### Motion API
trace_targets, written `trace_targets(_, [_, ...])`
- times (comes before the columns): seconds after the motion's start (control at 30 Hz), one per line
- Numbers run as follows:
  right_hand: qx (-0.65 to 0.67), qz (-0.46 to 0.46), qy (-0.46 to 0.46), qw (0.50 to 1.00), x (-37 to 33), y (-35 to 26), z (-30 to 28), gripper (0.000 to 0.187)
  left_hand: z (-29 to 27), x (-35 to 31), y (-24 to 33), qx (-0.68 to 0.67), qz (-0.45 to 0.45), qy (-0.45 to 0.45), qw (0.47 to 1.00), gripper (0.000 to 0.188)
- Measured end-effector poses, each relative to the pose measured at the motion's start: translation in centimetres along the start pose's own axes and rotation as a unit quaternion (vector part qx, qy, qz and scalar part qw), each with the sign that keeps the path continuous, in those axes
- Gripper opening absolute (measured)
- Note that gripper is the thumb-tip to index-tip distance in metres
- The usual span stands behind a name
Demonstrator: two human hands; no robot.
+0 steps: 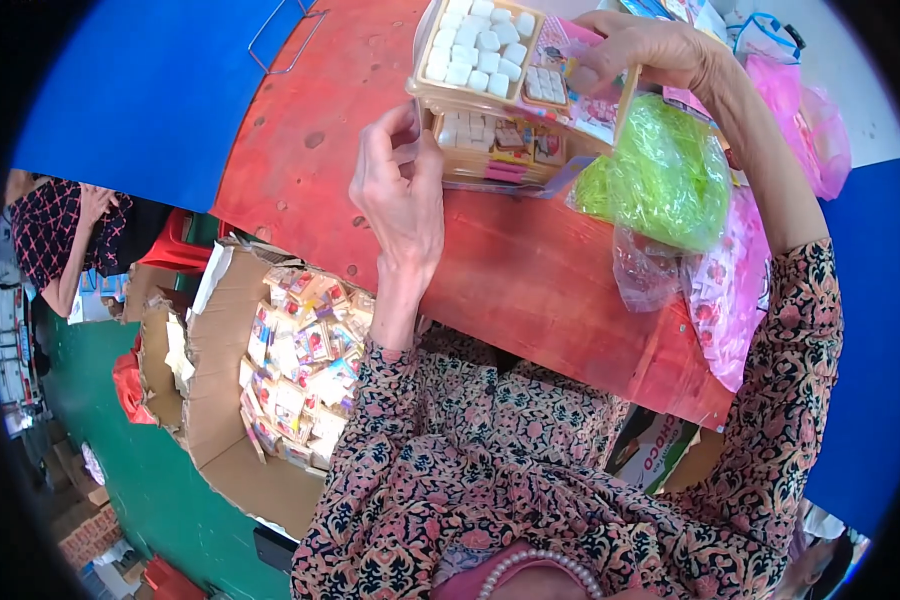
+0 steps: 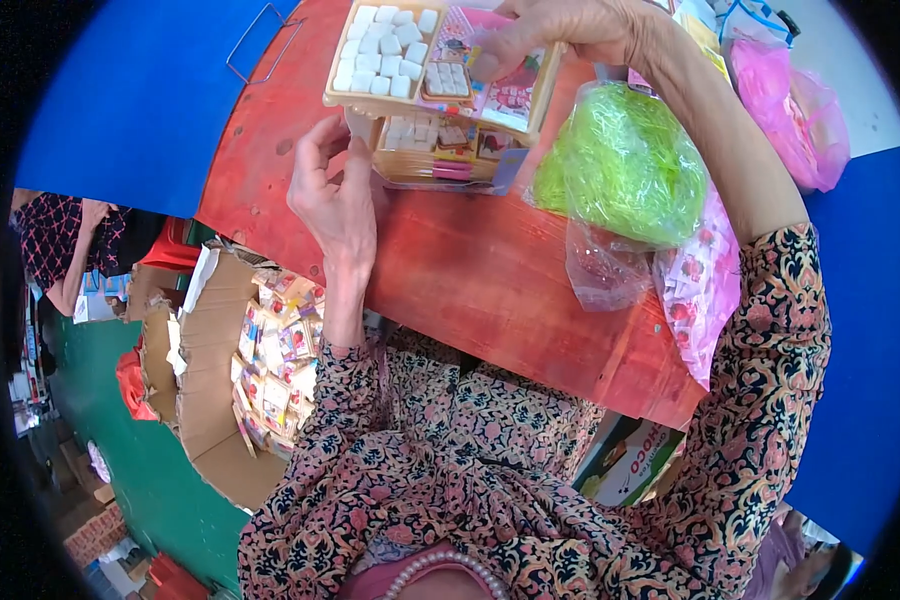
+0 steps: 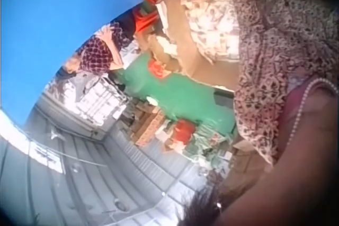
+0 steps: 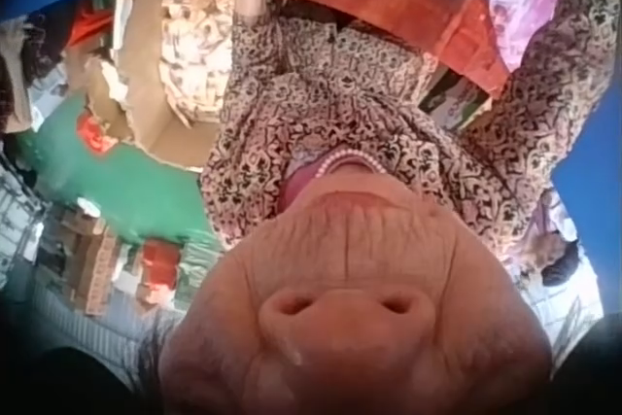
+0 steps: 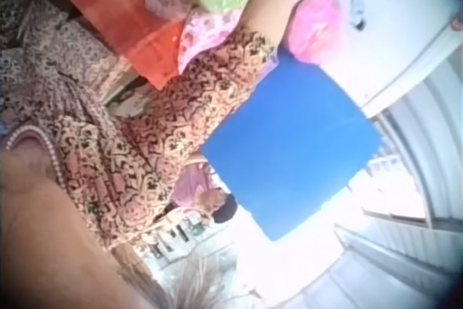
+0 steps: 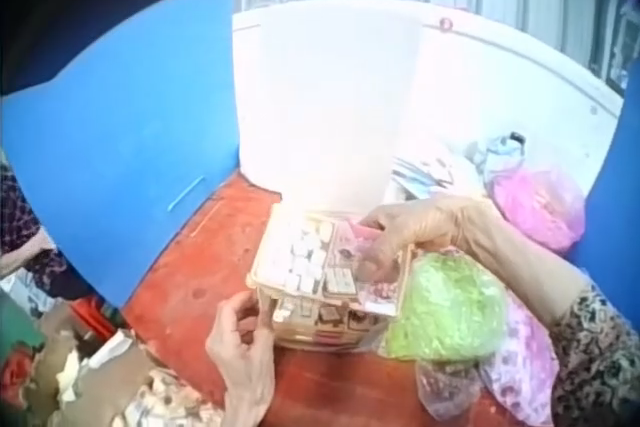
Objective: Pack individual snack kits into cardboard display boxes.
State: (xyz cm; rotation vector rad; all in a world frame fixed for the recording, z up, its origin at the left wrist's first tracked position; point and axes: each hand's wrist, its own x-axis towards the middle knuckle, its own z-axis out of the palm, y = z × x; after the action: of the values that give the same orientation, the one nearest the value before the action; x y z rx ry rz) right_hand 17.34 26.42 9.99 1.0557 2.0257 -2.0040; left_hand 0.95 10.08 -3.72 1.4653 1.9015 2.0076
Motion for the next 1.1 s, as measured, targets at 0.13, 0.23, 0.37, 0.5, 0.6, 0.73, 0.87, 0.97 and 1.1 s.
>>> trace_targets(0.13, [-0.073,-0.013,0.096,0.993,0.7,1.5,-0.2,0.076,0.1,-0.1,-0.2,0.016,0.006,0.016,1.000,0.020])
trace_targets(0.23, [-0.083,-0.010,0.083,0.993,0.2,1.2,0.1,0.076,0.1,-0.1,-0.2,0.029,0.022,0.020,0.999,0.021])
trace_targets(0.37, [-0.121,-0.009,0.101,0.988,0.2,1.6,-0.5,0.075,0.2,0.1,-0.2,0.050,0.053,0.020,0.997,0.027])
trace_targets(0.5, [-0.112,-0.001,0.092,0.989,0.2,0.6,0.4,0.073,0.0,0.1,-0.5,0.058,0.060,0.025,0.996,0.030])
trace_targets(0.6, [-0.186,0.028,0.081,0.979,0.6,-0.3,1.0,0.072,-0.4,0.1,-0.7,0.048,0.050,0.015,0.997,0.027])
trace_targets(0.73, [-0.162,0.043,0.033,0.985,1.0,-0.2,0.5,0.070,-0.7,0.1,-0.3,0.010,0.029,0.000,1.000,0.020])
trace_targets(0.87, [-0.128,0.015,0.017,0.991,1.9,1.1,-0.8,0.070,-0.7,0.0,-0.5,-0.015,0.005,-0.001,1.000,0.017])
trace_targets(0.97, [-0.181,0.063,-0.046,0.980,2.3,0.5,-1.1,0.059,-0.9,-0.1,-0.4,-0.010,0.006,0.003,1.000,0.018])
trace_targets(1.1, [-0.125,0.182,-0.042,0.974,1.2,-3.1,2.7,0.046,-1.1,-0.3,-0.9,0.005,0.008,0.003,1.000,0.019])
